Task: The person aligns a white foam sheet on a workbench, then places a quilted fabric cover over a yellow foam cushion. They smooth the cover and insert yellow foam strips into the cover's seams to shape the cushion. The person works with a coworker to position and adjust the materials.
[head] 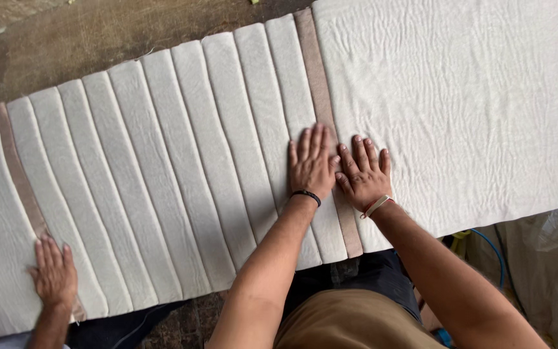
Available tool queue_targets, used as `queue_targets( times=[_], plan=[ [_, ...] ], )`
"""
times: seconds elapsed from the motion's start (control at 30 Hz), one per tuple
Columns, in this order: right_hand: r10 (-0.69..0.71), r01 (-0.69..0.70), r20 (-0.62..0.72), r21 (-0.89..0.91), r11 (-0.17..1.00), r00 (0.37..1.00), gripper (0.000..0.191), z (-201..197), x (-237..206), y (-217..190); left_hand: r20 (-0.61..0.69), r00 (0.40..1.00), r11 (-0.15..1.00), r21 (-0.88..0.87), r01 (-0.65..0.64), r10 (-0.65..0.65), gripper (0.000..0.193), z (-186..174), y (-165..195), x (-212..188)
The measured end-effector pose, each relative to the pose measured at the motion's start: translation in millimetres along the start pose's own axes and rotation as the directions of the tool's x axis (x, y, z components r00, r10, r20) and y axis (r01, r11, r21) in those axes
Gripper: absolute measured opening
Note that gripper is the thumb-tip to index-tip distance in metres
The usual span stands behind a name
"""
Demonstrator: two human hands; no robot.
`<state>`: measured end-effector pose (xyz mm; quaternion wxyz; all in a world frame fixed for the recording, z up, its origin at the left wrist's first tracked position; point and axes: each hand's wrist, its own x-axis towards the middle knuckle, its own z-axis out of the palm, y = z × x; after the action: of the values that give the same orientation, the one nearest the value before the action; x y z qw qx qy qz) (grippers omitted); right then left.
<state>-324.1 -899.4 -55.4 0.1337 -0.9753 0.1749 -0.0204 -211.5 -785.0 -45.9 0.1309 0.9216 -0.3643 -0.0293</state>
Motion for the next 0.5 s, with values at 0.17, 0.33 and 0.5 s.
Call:
queue_targets(
  times=[0.17, 0.33, 0.5],
  plan=[
    [-0.074, 0.075, -0.019, 0.044, 0.996, 0.997, 0.071, -2, -3, 19, -0.009, 0.992, 0.989, 0.083, 0.126, -0.126, 0.071, 5, -2, 10],
    [0.093, -0.083, -0.111, 0.091, 0.992, 0.989, 0.079, -24, 28, 107, -0.065, 0.981, 0.978, 0.087, 0.188, -0.182, 0.073, 9, -7, 8],
    [0.377, -0.355, -0.102, 0.183, 0.917, 0.921, 0.090, -80, 77, 245, -0.047, 0.975, 0.966, 0.132, 0.224, -0.219, 0.070, 12, -17, 9]
  ],
)
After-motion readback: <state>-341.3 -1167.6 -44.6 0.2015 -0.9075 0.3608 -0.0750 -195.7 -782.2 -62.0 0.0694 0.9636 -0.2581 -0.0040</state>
